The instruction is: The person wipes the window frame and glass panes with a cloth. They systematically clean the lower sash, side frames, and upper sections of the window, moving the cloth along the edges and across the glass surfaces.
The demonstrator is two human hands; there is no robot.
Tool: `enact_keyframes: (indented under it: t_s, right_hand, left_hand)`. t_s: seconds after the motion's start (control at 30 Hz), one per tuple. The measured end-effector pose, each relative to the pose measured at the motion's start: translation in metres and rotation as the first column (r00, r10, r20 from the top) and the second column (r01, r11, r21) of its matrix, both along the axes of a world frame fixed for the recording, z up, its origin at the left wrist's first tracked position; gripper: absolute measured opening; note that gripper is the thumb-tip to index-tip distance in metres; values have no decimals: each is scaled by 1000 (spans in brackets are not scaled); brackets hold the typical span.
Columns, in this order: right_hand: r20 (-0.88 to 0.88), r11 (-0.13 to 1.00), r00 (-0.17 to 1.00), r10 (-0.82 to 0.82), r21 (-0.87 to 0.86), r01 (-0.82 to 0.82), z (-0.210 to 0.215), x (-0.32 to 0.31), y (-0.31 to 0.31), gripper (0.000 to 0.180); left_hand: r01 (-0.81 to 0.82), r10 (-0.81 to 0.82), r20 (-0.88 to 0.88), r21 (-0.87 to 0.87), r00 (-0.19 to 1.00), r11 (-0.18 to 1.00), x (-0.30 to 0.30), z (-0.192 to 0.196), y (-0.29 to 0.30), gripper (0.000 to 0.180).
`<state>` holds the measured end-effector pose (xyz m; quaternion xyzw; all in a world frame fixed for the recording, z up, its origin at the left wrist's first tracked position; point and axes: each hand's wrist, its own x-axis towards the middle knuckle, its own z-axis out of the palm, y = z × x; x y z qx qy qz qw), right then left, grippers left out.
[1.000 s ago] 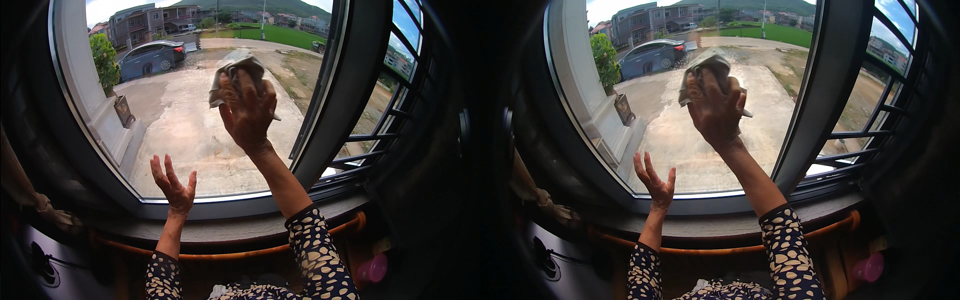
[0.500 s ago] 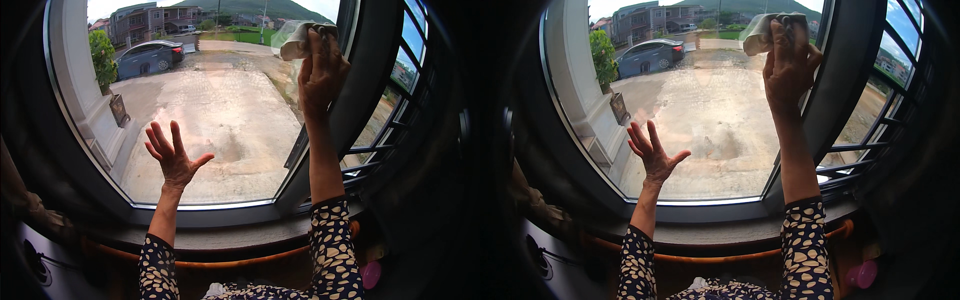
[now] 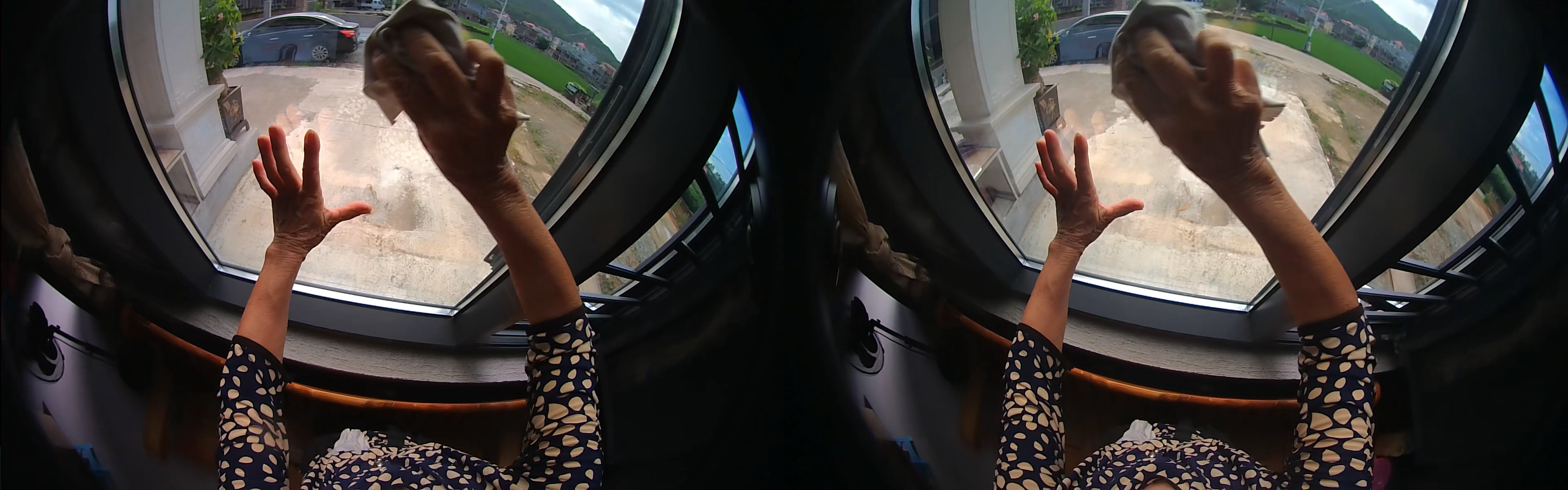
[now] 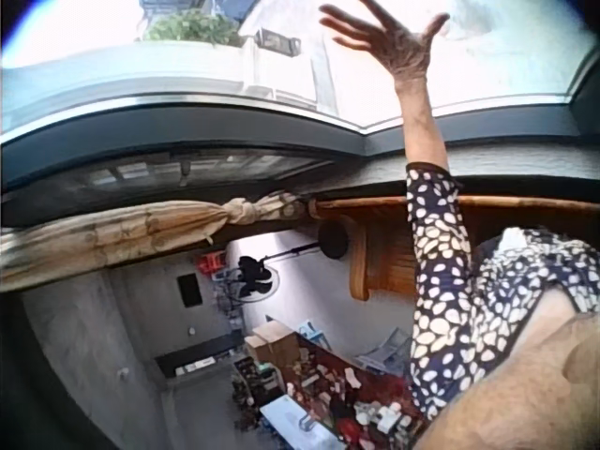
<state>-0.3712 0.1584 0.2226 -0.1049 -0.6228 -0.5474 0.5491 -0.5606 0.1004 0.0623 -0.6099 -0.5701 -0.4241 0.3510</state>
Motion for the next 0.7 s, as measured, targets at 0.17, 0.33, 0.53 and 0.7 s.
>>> enact_keyframes:
  t_s: [0.17, 0.33, 0.53, 0.7]
  right_hand:
    - [-169, 983, 969, -183, 5, 186, 46, 79, 20, 34]
    - [-389, 970, 890, -238, -53, 236, 71, 75, -9, 25]
    - [-444, 996, 892, -85, -25, 83, 46, -2, -12, 26]
    - [-410, 992, 912, 5, -116, -58, 22, -66, -27, 28]
  left_hand:
    - [5, -5, 6, 17, 1000, 1000, 3, 2, 2, 126]
    - [24, -24, 9, 38, 1000, 999, -2, -2, 3, 124]
    - [14, -14, -12, 22, 1000, 1000, -1, -4, 6, 124]
    - [48, -49, 12, 30, 999, 998, -3, -9, 7, 121]
